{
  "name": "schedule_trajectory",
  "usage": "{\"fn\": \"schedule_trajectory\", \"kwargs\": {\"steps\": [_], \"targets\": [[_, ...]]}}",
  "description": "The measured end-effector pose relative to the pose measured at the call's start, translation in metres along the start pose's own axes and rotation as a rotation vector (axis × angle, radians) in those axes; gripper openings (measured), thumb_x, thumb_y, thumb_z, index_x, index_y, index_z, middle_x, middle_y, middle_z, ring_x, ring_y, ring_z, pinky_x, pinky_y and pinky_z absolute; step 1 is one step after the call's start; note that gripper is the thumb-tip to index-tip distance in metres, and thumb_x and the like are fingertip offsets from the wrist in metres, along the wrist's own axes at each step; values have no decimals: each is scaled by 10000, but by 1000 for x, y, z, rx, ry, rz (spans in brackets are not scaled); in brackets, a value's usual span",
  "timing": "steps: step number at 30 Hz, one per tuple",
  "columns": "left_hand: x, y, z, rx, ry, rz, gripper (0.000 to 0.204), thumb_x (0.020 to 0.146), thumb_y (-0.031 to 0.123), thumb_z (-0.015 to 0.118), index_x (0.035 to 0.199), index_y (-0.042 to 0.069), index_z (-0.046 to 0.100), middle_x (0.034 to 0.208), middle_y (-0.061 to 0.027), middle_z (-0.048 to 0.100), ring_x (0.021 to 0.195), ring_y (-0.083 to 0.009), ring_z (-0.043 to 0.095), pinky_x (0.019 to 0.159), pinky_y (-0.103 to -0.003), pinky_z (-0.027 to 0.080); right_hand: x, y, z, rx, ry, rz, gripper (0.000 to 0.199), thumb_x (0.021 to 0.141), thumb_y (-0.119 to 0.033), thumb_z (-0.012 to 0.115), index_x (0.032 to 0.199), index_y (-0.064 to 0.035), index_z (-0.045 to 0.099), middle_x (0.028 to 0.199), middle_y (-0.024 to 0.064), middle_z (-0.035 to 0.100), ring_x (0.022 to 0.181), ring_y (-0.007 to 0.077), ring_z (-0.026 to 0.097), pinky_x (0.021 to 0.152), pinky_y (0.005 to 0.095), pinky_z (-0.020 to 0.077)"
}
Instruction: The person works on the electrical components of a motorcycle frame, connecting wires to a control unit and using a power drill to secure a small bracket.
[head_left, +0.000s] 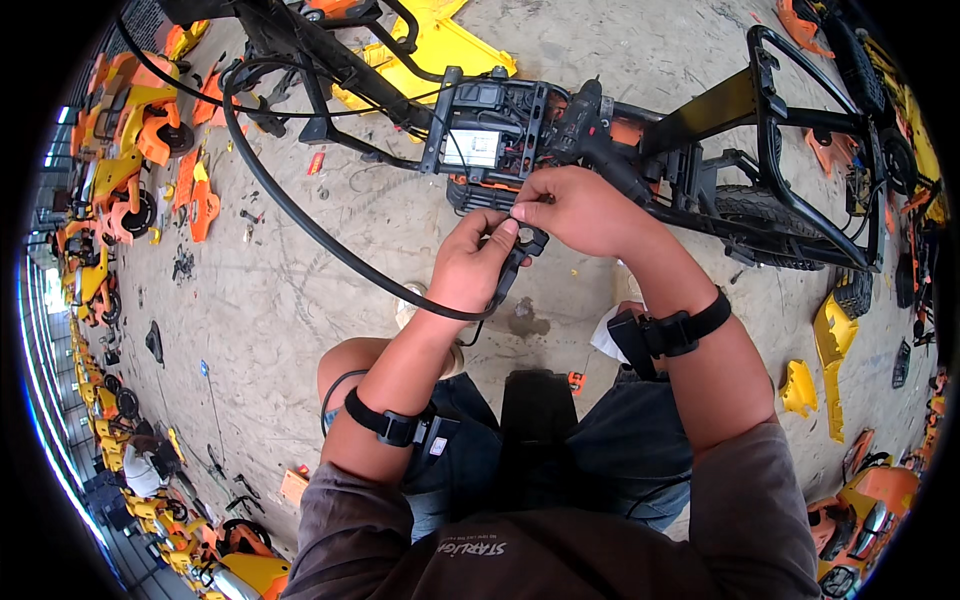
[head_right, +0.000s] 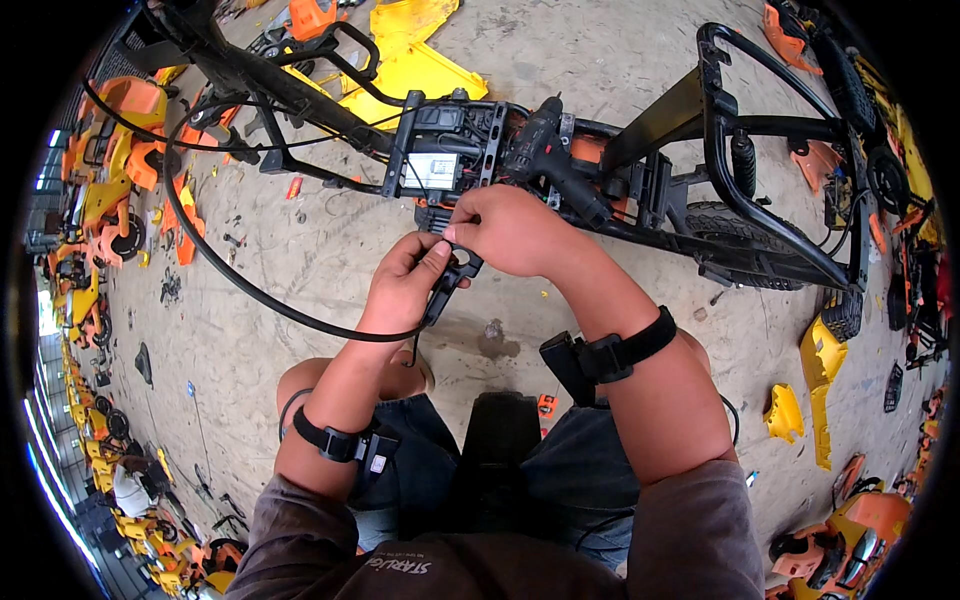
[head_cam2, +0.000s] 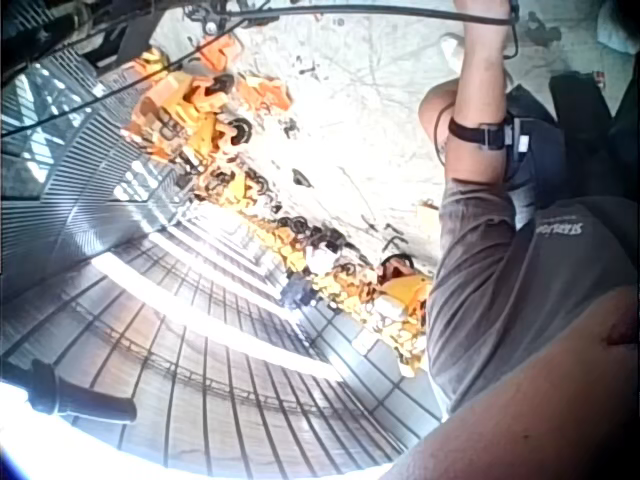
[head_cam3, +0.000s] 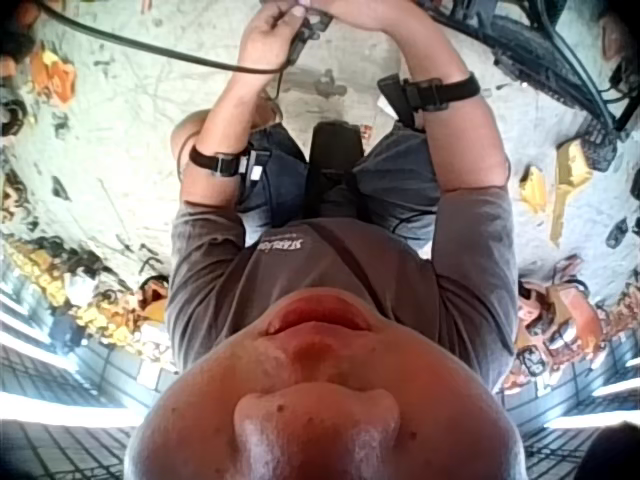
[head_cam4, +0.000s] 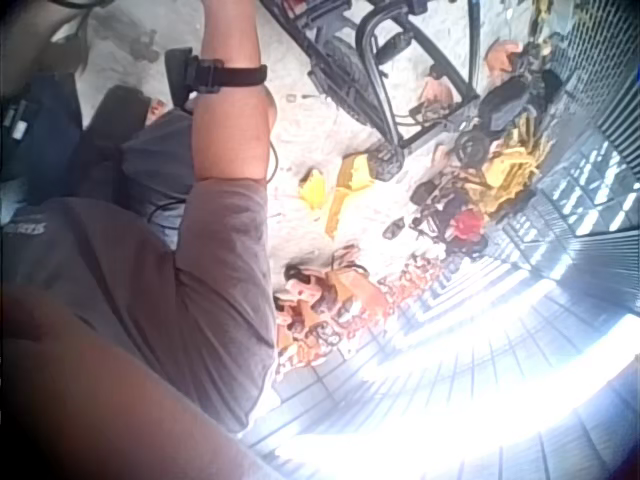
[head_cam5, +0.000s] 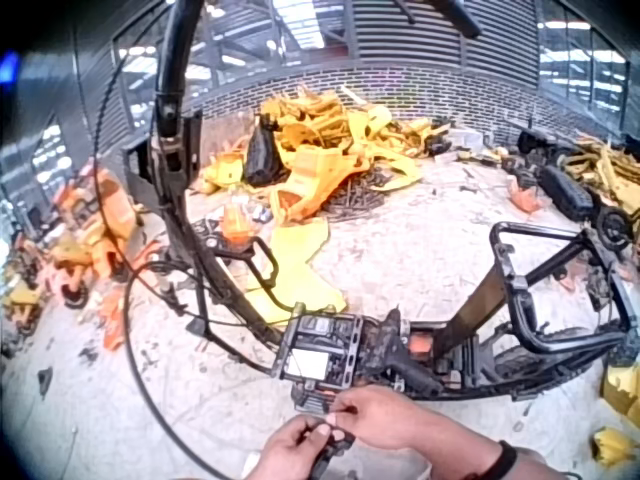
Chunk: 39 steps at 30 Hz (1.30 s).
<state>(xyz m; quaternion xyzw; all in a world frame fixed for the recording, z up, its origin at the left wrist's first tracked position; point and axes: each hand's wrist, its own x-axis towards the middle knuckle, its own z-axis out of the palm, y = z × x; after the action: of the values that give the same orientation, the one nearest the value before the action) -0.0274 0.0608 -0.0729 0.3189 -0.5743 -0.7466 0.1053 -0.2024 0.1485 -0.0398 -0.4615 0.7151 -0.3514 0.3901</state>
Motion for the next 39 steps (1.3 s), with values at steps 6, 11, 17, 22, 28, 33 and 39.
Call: {"fn": "schedule_trajectory", "kwargs": {"steps": [6, 11, 17, 22, 28, 33, 39], "targets": [[1, 1, 0, 25, 1, -5, 193, 1056, 163, 531, 1096, -17, 585, 927, -92, 672, 808, -166, 699, 732, -267, 547, 1, -1, -1, -28, -17, 13, 234, 926, -210, 674, 988, 14, 707, 877, 116, 692, 808, 199, 647, 735, 335, 508], [3, -3, -1, 10, 6, 14, 237, 1033, 185, 582, 1114, -38, 586, 922, -83, 653, 759, -153, 693, 660, -263, 536, 1, -1, -2, -42, -16, 3, 228, 923, -203, 668, 986, 13, 707, 877, 118, 693, 804, 205, 650, 732, 339, 508], [3, -2, 0, 8, 9, -2, 240, 1033, 184, 581, 1117, -41, 591, 934, -91, 665, 764, -151, 691, 663, -266, 535, 2, -1, -2, -56, -16, 10, 233, 923, -211, 664, 983, 9, 710, 864, 119, 700, 787, 211, 651, 718, 343, 508], [2, 0, 0, 28, 14, 0, 243, 1034, 185, 579, 1117, -43, 593, 943, -98, 675, 770, -152, 692, 671, -268, 536, 2, -1, -2, -48, -17, 13, 251, 918, -227, 661, 983, 9, 713, 883, 142, 706, 806, 256, 661, 731, 368, 513], [3, -1, 0, 19, 12, 5, 240, 1035, 180, 577, 1116, -45, 593, 938, -95, 677, 770, -153, 693, 672, -267, 535, 1, -2, -2, -57, -18, 14, 233, 917, -207, 657, 988, 9, 711, 878, 130, 705, 802, 233, 665, 729, 351, 512], [3, -2, 0, 22, 5, 15, 235, 1033, 177, 580, 1116, -42, 593, 934, -93, 676, 773, -152, 693, 676, -267, 536, 1, -3, -3, -63, -19, 27, 232, 918, -207, 653, 987, 7, 711, 881, 136, 707, 814, 246, 673, 741, 357, 517], [2, -2, 1, 21, 3, 19, 239, 1035, 183, 580, 1113, -42, 592, 935, -95, 677, 783, -151, 696, 683, -265, 539, 0, -2, -3, -51, 6, 2, 263, 907, -252, 669, 960, 1, 719, 909, 183, 708, 855, 352, 672, 755, 428, 519]]}}
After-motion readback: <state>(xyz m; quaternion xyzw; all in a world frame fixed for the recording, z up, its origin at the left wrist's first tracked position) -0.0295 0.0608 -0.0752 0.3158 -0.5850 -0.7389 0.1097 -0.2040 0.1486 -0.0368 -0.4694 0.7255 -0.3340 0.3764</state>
